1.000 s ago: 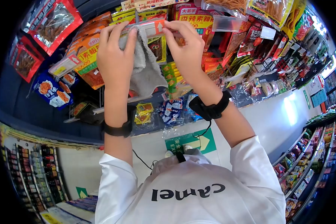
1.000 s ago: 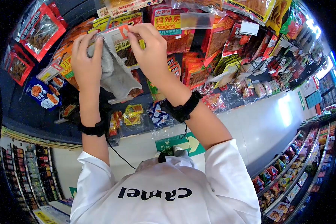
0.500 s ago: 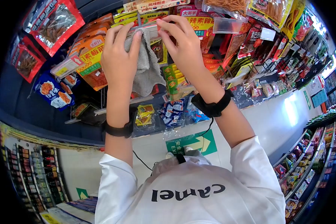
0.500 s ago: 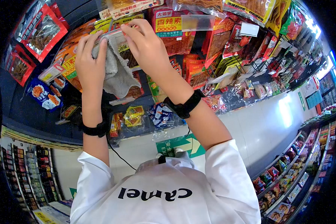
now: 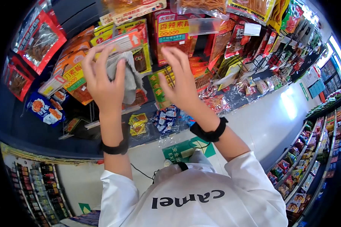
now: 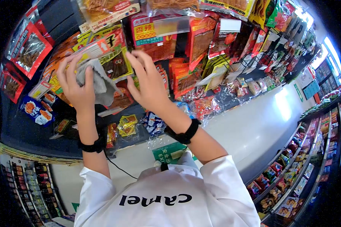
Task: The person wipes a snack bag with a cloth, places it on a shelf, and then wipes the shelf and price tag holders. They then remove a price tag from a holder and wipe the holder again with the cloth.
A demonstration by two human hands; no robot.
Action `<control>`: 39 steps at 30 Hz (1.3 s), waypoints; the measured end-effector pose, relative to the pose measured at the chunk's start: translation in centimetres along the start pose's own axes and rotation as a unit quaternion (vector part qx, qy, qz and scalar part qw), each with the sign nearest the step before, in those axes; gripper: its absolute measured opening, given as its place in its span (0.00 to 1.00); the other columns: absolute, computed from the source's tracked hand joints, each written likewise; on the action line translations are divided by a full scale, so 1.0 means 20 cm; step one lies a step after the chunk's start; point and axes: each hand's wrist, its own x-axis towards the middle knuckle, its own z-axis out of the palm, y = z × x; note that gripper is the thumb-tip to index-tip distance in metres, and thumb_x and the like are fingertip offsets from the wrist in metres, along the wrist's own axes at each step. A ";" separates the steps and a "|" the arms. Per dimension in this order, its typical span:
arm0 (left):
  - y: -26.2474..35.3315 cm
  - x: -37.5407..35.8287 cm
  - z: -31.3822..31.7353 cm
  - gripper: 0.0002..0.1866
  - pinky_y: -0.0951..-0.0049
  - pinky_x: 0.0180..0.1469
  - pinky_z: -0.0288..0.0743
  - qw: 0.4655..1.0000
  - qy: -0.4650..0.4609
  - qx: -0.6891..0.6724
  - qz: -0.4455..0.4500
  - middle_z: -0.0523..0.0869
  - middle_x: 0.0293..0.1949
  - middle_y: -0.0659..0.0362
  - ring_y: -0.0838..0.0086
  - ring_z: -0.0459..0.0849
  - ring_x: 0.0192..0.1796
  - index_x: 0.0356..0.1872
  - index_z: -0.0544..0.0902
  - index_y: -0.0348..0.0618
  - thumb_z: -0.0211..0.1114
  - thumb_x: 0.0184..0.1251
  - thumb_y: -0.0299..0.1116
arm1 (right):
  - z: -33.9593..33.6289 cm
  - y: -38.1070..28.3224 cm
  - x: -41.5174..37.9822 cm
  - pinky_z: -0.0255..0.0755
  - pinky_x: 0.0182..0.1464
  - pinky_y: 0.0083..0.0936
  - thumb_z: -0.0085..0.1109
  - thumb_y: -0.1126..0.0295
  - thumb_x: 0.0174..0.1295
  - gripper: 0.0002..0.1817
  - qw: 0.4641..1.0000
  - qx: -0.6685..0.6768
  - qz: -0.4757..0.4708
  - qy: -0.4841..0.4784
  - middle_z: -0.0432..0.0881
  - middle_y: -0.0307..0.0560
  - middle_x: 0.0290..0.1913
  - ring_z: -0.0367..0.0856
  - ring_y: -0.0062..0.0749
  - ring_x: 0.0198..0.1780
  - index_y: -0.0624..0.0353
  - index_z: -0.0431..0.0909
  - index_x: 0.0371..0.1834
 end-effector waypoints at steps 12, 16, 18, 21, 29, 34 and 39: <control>0.62 -0.47 0.49 0.13 0.67 0.40 0.76 0.986 -0.137 -0.087 -0.049 0.81 0.39 0.52 0.59 0.82 0.38 0.36 0.82 0.37 0.70 0.46 0.27 | -0.64 0.67 -0.48 0.68 0.53 0.39 0.60 0.81 0.45 0.22 0.995 -0.070 0.020 -0.069 0.74 0.50 0.48 0.72 0.49 0.50 0.60 0.74 0.48; 0.80 -0.69 0.79 0.11 0.66 0.41 0.76 0.968 -0.181 -0.099 -0.144 0.82 0.36 0.51 0.58 0.82 0.38 0.38 0.81 0.39 0.64 0.53 0.28 | -0.82 0.96 -0.48 0.65 0.56 0.40 0.61 0.79 0.44 0.25 0.983 -0.111 0.024 -0.141 0.73 0.50 0.50 0.71 0.50 0.51 0.58 0.73 0.51; 0.88 -0.77 0.88 0.10 0.65 0.41 0.75 0.955 -0.211 -0.100 -0.186 0.82 0.35 0.50 0.57 0.82 0.38 0.39 0.81 0.39 0.61 0.54 0.28 | -0.85 1.08 -0.50 0.65 0.56 0.39 0.61 0.77 0.45 0.26 0.982 -0.079 0.034 -0.166 0.75 0.49 0.49 0.71 0.48 0.52 0.59 0.73 0.53; 0.96 -0.85 0.99 0.15 0.64 0.42 0.75 0.936 -0.251 -0.101 -0.224 0.83 0.35 0.48 0.56 0.83 0.38 0.46 0.80 0.41 0.59 0.57 0.29 | -0.84 1.22 -0.54 0.71 0.46 0.37 0.62 0.76 0.50 0.20 0.976 -0.035 0.009 -0.215 0.80 0.50 0.41 0.76 0.47 0.45 0.58 0.74 0.50; 1.00 -1.00 1.10 0.26 0.65 0.43 0.78 0.894 -0.317 -0.069 -0.308 0.84 0.41 0.48 0.60 0.85 0.41 0.60 0.73 0.48 0.64 0.58 0.33 | -0.81 1.31 -0.54 0.73 0.36 0.34 0.64 0.72 0.52 0.07 0.981 0.033 0.028 -0.187 0.81 0.44 0.33 0.79 0.44 0.36 0.55 0.79 0.35; 1.01 -1.01 1.15 0.27 0.65 0.44 0.78 0.894 -0.319 -0.057 -0.308 0.82 0.45 0.49 0.60 0.84 0.42 0.61 0.72 0.48 0.63 0.59 0.33 | -0.82 1.33 -0.58 0.72 0.42 0.32 0.62 0.74 0.48 0.06 0.991 0.017 -0.042 -0.129 0.81 0.41 0.32 0.78 0.36 0.40 0.56 0.77 0.30; 1.02 -0.99 1.17 0.27 0.64 0.43 0.76 0.905 -0.300 -0.064 -0.295 0.81 0.41 0.52 0.59 0.82 0.41 0.61 0.72 0.47 0.64 0.57 0.34 | -0.86 1.31 -0.62 0.70 0.41 0.31 0.63 0.74 0.44 0.09 0.991 0.039 -0.052 -0.114 0.81 0.38 0.33 0.77 0.34 0.41 0.55 0.78 0.31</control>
